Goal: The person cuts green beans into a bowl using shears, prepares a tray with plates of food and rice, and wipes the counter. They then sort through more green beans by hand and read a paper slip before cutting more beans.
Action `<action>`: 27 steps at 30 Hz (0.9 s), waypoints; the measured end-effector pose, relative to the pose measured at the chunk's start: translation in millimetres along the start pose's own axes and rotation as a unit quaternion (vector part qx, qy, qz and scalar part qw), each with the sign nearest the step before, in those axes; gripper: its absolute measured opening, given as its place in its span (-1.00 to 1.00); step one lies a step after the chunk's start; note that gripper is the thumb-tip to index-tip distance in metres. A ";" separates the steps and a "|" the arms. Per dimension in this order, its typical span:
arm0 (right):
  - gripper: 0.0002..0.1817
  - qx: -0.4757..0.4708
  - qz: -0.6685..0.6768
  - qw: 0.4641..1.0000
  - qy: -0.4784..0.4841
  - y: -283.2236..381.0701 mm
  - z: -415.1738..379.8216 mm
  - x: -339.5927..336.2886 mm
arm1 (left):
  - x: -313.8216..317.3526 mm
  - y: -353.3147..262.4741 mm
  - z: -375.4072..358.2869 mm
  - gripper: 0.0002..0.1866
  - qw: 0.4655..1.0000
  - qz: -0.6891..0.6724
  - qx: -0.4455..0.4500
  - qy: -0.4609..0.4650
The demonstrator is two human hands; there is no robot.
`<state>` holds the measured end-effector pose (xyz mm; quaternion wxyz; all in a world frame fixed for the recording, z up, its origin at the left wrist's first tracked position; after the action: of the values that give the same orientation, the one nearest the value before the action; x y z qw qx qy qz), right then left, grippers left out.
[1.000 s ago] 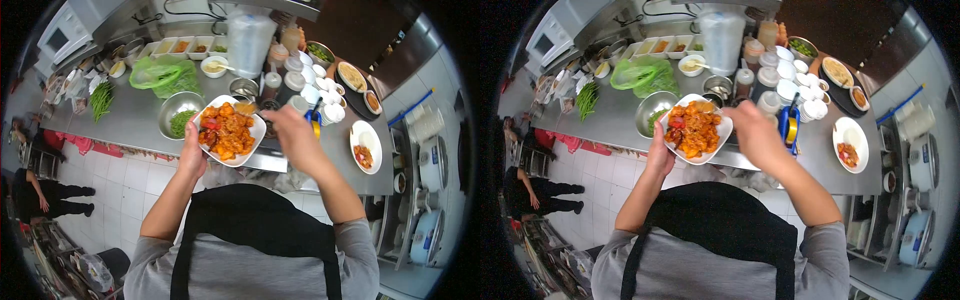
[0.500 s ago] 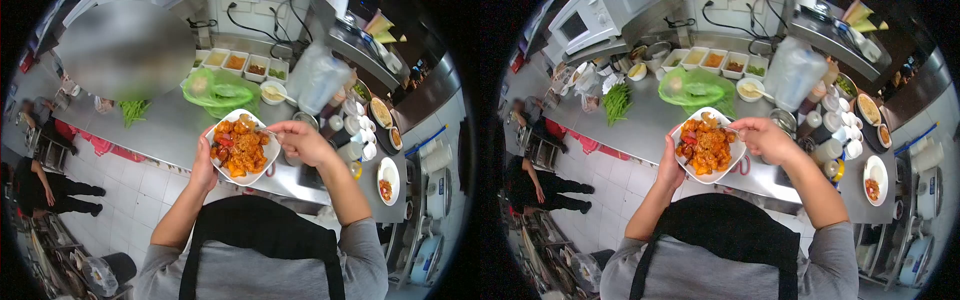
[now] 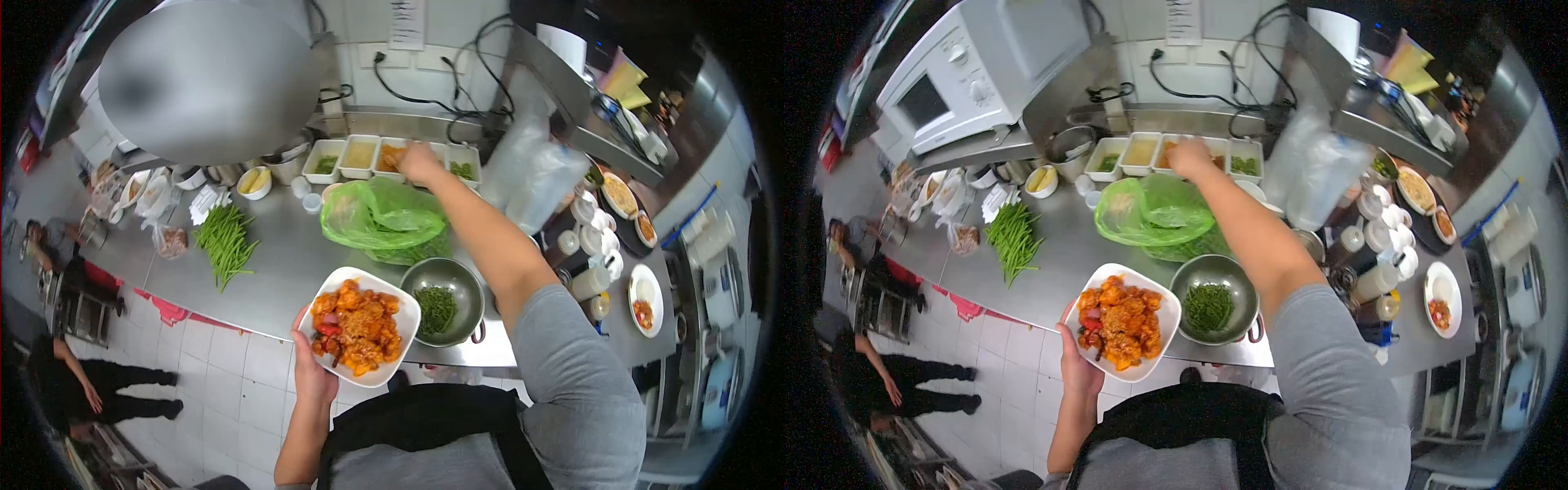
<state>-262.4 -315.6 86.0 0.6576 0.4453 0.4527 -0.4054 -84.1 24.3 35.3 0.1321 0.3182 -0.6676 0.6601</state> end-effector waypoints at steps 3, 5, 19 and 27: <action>-0.58 -0.104 0.203 0.970 -0.082 23.2 -68.8 -64.3 | 5.0 5.5 2.3 -0.37 1.000 0.005 -0.018 0.011; -0.57 -0.199 0.259 0.937 -0.123 14.1 -133.9 -84.4 | 15.8 17.8 -1.2 -0.36 0.998 0.010 -0.057 0.019; -0.41 0.304 0.731 0.611 -0.001 -208.1 -600.8 -107.8 | 266.8 234.8 -194.8 -0.42 0.894 0.039 -0.324 0.307; -0.61 0.466 0.618 0.586 -0.240 -349.7 -805.2 -146.2 | 394.2 375.8 -352.5 -0.39 0.769 0.067 -0.429 0.469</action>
<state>-816.7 374.5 -6.4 0.5369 0.7500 -0.3568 -0.1484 -695.7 238.1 3.9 0.5065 -0.1663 -0.7563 0.3791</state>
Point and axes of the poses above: each hand's wrist, its own z-axis towards the middle knuckle, its own x-axis out of the palm, y = z × x, the point moved 9 cm from there along z, towards the middle knuckle, and after that the axes turned 4 degrees about -y, right-handed, at the moved point
